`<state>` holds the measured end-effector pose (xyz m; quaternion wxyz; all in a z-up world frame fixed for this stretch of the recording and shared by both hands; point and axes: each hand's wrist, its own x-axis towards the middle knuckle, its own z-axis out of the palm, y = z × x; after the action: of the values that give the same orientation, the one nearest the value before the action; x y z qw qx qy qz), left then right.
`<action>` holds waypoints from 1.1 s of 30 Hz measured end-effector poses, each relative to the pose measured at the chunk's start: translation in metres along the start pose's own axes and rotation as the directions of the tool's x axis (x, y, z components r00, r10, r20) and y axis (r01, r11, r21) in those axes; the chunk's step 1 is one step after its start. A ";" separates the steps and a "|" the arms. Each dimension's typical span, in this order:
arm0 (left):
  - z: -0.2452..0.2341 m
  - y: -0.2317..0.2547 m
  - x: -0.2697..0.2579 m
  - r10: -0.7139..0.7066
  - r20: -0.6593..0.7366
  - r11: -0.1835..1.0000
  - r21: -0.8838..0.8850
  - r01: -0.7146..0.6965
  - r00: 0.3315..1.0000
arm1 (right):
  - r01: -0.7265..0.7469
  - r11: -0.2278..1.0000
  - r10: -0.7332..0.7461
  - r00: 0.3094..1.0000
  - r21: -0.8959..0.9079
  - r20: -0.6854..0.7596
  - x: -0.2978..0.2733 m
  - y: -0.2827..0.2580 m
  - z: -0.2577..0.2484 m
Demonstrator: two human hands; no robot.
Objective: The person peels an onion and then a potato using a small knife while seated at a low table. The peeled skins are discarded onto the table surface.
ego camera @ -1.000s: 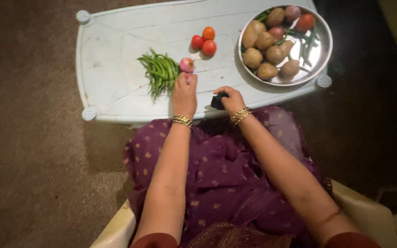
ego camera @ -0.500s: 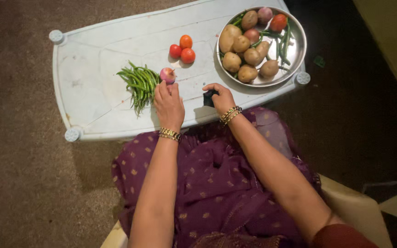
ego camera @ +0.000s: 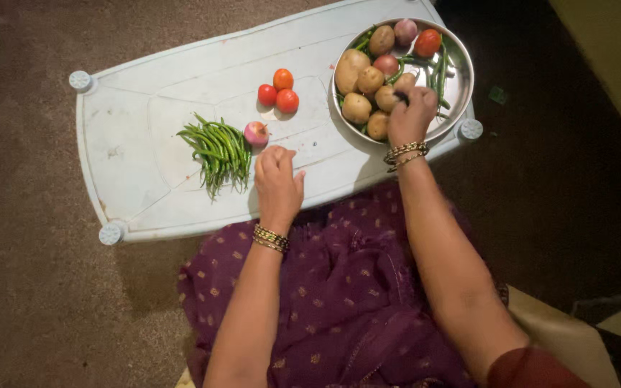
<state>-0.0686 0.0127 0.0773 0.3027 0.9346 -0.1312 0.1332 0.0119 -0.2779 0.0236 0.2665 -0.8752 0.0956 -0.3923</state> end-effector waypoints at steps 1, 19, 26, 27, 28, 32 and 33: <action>0.002 0.002 0.001 0.007 0.004 1.000 -0.004 -0.007 1.000 | 0.019 0.999 -0.020 0.999 -0.036 -0.039 0.004 -0.003 -0.002; 0.015 0.001 0.011 0.090 0.018 0.995 -0.053 -0.089 0.996 | -0.129 0.969 0.197 0.918 -0.213 0.343 -0.002 0.013 0.032; 0.018 -0.002 0.017 0.023 0.064 0.998 -0.059 -0.020 0.998 | -0.180 0.976 0.208 0.935 -0.120 0.286 0.004 0.013 0.034; 0.018 -0.003 0.018 0.001 0.071 0.999 -0.039 0.001 0.997 | -0.166 0.984 0.175 0.948 -0.057 0.265 0.004 0.012 0.033; 0.018 -0.005 0.019 -0.019 0.055 0.999 -0.044 0.021 0.998 | -0.150 0.989 0.143 0.959 0.008 0.243 0.003 0.010 0.033; 0.024 -0.017 0.025 -0.036 0.002 0.995 -0.094 0.036 0.999 | -0.388 0.833 0.272 0.908 0.394 0.319 -0.004 -0.013 0.040; 0.027 -0.020 0.027 -0.023 -0.009 0.993 -0.114 0.022 1.000 | -0.419 0.778 0.272 0.896 0.468 0.351 -0.005 -0.021 0.042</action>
<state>-0.0326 0.0082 0.0546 0.3577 0.9165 -0.1264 0.1270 0.0383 -0.2416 0.0085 0.5767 -0.7775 0.1069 -0.2268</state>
